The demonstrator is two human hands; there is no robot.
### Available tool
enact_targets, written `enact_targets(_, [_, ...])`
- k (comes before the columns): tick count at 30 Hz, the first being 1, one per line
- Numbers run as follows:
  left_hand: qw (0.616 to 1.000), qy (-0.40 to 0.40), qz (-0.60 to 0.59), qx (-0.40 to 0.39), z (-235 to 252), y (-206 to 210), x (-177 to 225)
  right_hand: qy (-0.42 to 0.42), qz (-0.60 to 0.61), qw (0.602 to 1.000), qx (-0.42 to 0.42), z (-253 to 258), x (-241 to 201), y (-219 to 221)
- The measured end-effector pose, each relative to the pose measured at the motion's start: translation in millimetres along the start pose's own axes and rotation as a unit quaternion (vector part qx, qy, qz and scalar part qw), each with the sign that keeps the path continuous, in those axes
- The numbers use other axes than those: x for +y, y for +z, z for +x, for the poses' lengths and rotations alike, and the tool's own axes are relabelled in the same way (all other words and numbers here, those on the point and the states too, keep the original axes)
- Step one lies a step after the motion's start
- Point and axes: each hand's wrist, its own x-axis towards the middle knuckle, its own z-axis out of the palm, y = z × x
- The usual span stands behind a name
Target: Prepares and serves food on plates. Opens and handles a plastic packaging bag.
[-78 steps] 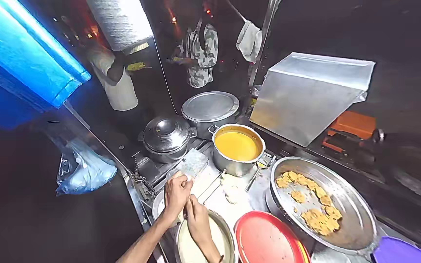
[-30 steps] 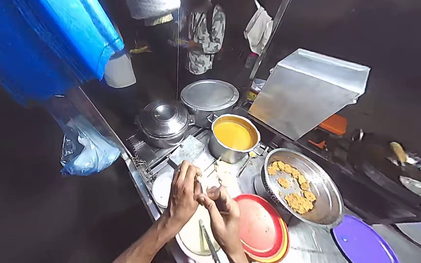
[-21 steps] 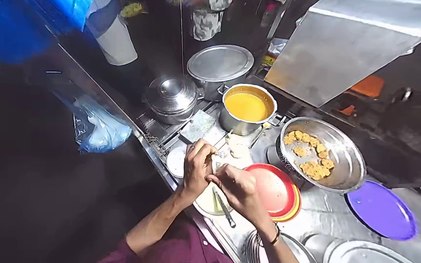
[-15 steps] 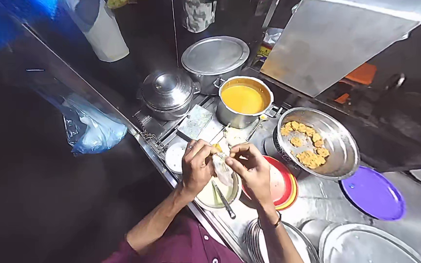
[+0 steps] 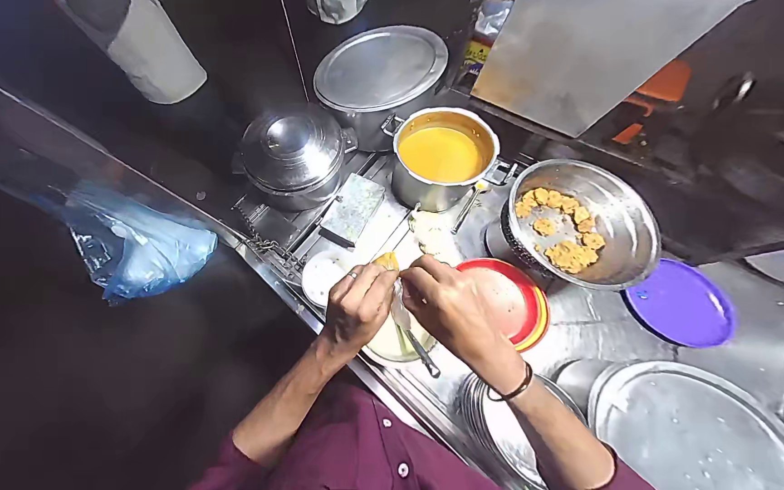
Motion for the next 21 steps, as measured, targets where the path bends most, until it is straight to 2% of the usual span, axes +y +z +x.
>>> enact_targets(3, [1.000,0.008,-0.007,-0.023,-3,1,2,0.012,0.058,0.998,-0.024,1,13,1])
enact_targets(5, [0.997,-0.016,-0.056,-0.059,-1,1,1,0.079,0.158,0.984,-0.028,-2,25,4])
enact_targets(8, [0.960,-0.100,-0.191,-0.179,-4,-2,-8,0.212,0.311,0.925,-0.055,-13,36,9])
enact_targets(10, [0.932,-0.138,-0.239,-0.235,-9,5,-16,0.253,0.404,0.878,-0.046,-21,38,16])
enact_targets(13, [0.946,-0.114,-0.226,-0.201,-18,27,-19,0.254,0.533,0.807,-0.005,-27,29,17])
enact_targets(15, [0.958,-0.087,-0.201,-0.184,-21,40,-20,0.234,0.581,0.779,0.025,-28,24,12])
enact_targets(18, [0.966,-0.085,-0.157,-0.185,-13,51,-25,0.216,0.606,0.764,0.051,-25,33,22])
enact_targets(21, [0.958,-0.148,-0.111,-0.218,1,65,-39,0.218,0.576,0.786,0.048,-3,61,37])
